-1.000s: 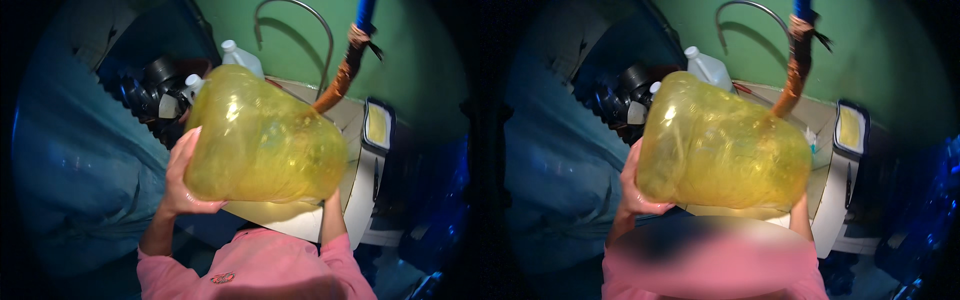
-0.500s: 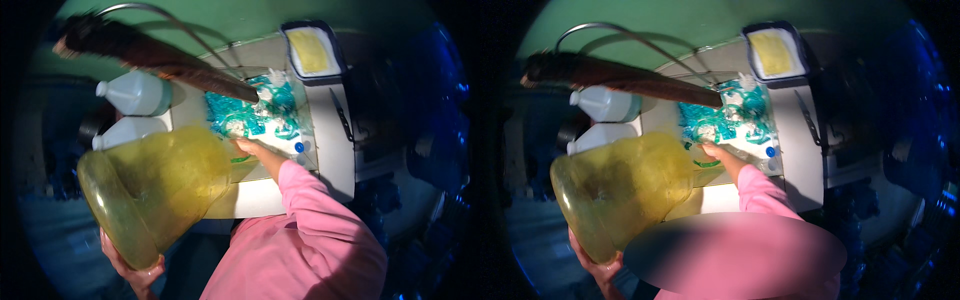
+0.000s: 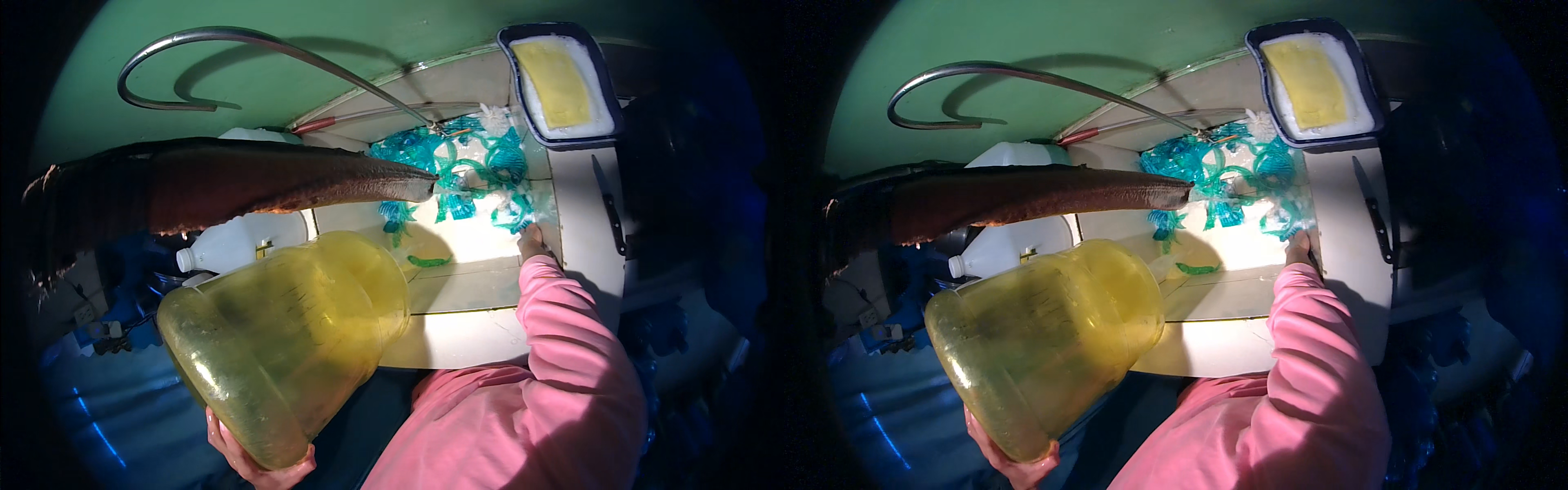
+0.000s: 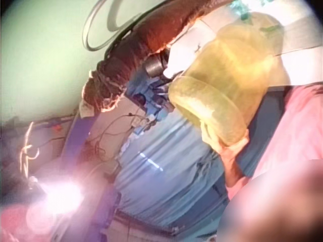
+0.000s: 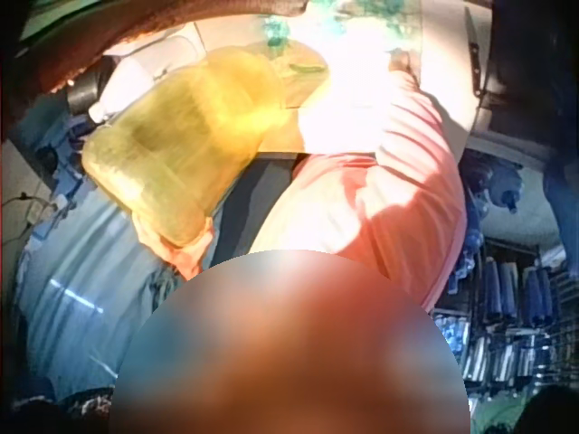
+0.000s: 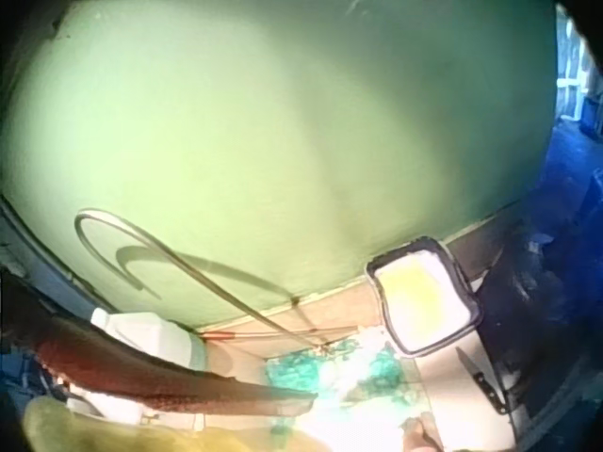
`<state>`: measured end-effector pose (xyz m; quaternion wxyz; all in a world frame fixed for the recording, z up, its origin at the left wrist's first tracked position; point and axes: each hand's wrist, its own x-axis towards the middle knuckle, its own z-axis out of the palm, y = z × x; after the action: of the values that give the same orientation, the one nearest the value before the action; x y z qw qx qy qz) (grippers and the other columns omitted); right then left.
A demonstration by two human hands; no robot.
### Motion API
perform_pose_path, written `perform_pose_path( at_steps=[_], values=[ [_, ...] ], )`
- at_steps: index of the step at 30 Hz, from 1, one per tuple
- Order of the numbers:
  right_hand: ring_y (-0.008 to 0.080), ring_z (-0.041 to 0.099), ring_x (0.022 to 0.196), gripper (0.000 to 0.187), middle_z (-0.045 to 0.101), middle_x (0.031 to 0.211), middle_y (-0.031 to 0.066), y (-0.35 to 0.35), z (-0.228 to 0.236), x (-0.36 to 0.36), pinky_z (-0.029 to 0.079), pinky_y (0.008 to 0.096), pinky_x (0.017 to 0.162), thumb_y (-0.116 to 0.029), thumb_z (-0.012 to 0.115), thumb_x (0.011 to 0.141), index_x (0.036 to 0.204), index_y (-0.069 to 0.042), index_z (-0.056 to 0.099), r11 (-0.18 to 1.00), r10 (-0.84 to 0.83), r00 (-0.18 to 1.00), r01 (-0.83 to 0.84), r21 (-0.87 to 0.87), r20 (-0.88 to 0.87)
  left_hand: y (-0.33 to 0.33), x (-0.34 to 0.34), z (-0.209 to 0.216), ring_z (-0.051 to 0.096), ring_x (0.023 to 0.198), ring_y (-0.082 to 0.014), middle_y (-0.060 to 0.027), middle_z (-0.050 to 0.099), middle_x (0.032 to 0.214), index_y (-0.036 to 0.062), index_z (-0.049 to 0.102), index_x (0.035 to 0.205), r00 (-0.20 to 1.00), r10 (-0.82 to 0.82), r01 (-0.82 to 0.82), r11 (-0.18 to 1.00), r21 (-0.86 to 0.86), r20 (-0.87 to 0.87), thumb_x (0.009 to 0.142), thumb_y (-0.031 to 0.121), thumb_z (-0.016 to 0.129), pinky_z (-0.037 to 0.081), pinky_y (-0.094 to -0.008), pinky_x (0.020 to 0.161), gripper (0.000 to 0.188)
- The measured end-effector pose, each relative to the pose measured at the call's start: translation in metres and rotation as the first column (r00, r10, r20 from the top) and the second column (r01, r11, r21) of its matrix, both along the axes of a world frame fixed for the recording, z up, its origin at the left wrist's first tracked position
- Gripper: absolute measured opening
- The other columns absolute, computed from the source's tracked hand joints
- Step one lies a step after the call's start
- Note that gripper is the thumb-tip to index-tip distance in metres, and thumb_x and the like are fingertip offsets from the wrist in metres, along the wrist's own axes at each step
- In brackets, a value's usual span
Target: The person repeatedly scrubs the exterior of large blue water jugs with a green scrubber, rinses them under a tap, and places them aside. The process is repeated for multiple jugs in a small room with green walls and stacked jugs.
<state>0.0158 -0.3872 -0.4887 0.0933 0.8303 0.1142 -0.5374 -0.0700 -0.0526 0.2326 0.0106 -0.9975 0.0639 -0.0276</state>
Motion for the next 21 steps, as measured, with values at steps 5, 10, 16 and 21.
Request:
perform_pose_path(
  at_steps=[5,10,16,21],
  values=[
    [0.0236,0.055,0.132,0.035,0.061,0.140,0.0098,-0.005,0.023,0.005,0.042,0.0455,0.107,-0.027,0.049,0.098,0.125,-0.015,0.069,0.989,0.084,0.996,-0.086,0.117,0.023,0.005,-0.001,-0.005,0.040,0.137,-0.0414,-0.0266,0.036,0.151,0.0023,0.038,0.150,1.000,0.028,-0.028,0.993,-0.119,0.001,0.060,0.051,0.089,0.035,-0.0540,0.111,0.115],
    [0.0294,0.072,0.100,0.027,0.074,0.105,0.0168,0.006,0.052,0.011,0.057,0.0464,0.082,-0.026,0.061,0.088,0.100,-0.006,0.075,0.889,-0.290,0.936,0.186,0.418,0.199,0.017,-0.010,-0.008,0.036,0.139,-0.0405,-0.0270,0.032,0.153,0.0038,0.036,0.152,0.999,0.040,-0.040,0.995,-0.091,0.004,0.058,0.055,0.088,0.033,-0.0531,0.113,0.119],
    [0.0263,0.073,0.082,0.024,0.070,0.091,0.0172,0.068,0.090,0.077,0.061,0.0379,0.069,-0.024,0.065,0.094,0.101,-0.001,0.064,-0.271,-0.756,0.113,0.842,0.466,-0.644,0.017,-0.013,-0.007,0.037,0.137,-0.0440,-0.0301,0.034,0.151,0.0077,0.036,0.152,0.998,0.057,-0.054,0.994,-0.090,0.034,0.059,0.058,0.086,0.034,-0.0567,0.110,0.118],
    [0.0236,0.070,0.084,0.026,0.066,0.112,0.0146,0.103,0.127,0.136,0.061,0.0388,0.066,-0.023,0.056,0.102,0.122,-0.006,0.053,-0.724,-0.391,-0.051,0.634,0.272,-0.919,0.008,-0.011,-0.002,0.038,0.137,-0.0444,-0.0286,0.035,0.153,0.0059,0.039,0.151,0.992,-0.119,0.118,0.993,0.010,0.032,0.058,0.058,0.086,0.034,-0.0568,0.109,0.117]
  ],
)
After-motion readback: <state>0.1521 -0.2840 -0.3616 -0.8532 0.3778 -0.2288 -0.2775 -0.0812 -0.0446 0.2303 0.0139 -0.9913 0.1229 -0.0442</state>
